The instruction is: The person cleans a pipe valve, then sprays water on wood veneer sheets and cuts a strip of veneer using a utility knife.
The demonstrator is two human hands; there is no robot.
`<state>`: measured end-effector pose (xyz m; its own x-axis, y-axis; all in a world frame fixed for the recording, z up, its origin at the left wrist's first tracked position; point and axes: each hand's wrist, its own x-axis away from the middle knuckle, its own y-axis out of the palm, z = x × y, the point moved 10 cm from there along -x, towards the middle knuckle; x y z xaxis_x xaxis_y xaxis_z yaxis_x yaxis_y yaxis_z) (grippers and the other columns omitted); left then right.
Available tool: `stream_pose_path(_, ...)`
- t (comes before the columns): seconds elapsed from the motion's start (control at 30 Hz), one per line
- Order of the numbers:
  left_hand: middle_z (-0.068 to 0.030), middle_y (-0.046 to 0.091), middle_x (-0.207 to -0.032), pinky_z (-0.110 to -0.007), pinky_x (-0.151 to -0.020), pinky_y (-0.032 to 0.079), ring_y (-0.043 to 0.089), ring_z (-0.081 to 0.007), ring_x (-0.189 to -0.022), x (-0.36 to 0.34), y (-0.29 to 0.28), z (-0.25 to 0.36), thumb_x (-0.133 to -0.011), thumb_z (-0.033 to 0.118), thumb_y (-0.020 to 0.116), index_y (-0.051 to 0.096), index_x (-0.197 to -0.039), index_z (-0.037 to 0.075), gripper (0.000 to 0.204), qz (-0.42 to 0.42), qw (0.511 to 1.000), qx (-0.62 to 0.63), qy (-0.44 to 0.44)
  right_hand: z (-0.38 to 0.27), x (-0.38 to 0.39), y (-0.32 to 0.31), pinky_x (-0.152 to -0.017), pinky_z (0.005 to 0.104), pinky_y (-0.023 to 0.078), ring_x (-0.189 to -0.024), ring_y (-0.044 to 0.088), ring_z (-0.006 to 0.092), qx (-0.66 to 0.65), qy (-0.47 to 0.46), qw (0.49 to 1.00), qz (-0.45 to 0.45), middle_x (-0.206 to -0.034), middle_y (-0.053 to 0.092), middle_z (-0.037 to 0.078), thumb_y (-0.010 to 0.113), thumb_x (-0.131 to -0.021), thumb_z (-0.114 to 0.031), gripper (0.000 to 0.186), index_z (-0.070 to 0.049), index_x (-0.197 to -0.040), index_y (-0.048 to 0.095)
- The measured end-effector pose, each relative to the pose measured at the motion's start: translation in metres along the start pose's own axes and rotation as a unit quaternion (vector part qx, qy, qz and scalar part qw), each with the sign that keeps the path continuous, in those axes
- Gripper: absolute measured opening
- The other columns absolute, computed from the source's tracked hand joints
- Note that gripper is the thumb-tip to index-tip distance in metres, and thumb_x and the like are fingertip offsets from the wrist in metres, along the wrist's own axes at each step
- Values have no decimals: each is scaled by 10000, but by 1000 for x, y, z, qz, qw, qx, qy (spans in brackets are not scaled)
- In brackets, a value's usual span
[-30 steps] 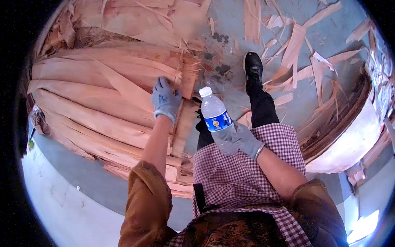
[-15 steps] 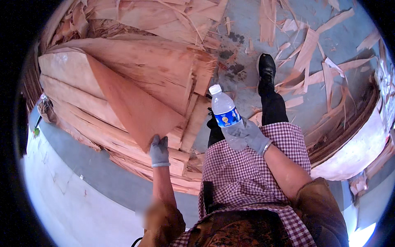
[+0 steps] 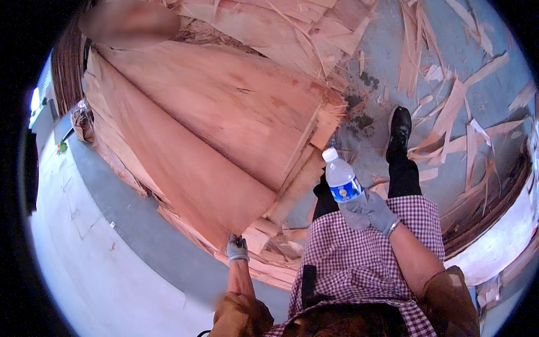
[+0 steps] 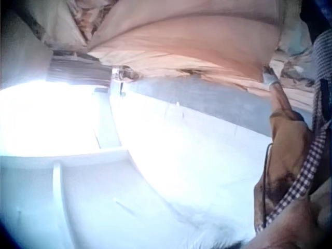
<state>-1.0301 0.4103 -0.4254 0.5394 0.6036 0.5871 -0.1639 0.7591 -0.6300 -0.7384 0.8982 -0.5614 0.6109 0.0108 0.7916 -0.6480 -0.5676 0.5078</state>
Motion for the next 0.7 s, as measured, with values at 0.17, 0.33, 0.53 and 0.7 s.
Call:
stream_pose_path(0.17, 20, 568, -692, -293, -579, 436, 521, -137, -607, -11, -11, -16, -875, 243, 527, 559, -820, 183, 88, 69, 997, -22, -6, -19, 7, 8, -849, 261, 465, -945, 569, 138, -10, -8, 1000, 5, -1069, 600, 61, 652, -824, -182, 374, -16, -1138, 530)
stream_pose_path(0.33, -5, 564, -681, -319, -572, 456, 526, -148, -601, -39, 31, -46, -879, 226, 503, 557, -799, 166, 113, -53, 995, -78, -11, -14, 5, 17, -867, 248, 459, -977, 554, 142, -31, 22, 999, -6, -1112, 574, 71, 643, -832, -177, 424, -14, -1191, 487)
stream_pose_path(0.53, -32, 553, -664, -353, -556, 478, 541, -202, -591, -40, 104, -91, -880, 265, 502, 530, -761, 141, 174, 42, 986, 52, -155, 3, 4, 11, -867, 254, 460, -981, 543, 138, -52, 12, 998, -14, -1136, 556, 60, 644, -830, -168, 413, -30, -1184, 483)
stream_pose_path(0.7, -60, 474, -577, -388, -582, 495, 504, -243, -526, 47, 155, -111, -871, 381, 515, 460, -700, 83, 349, -134, 919, -6, -370, 4, 3, 1, -848, 246, 461, -947, 564, 143, 14, -10, 1000, 23, -1054, 594, 43, 650, -820, -179, 375, -45, -1144, 519)
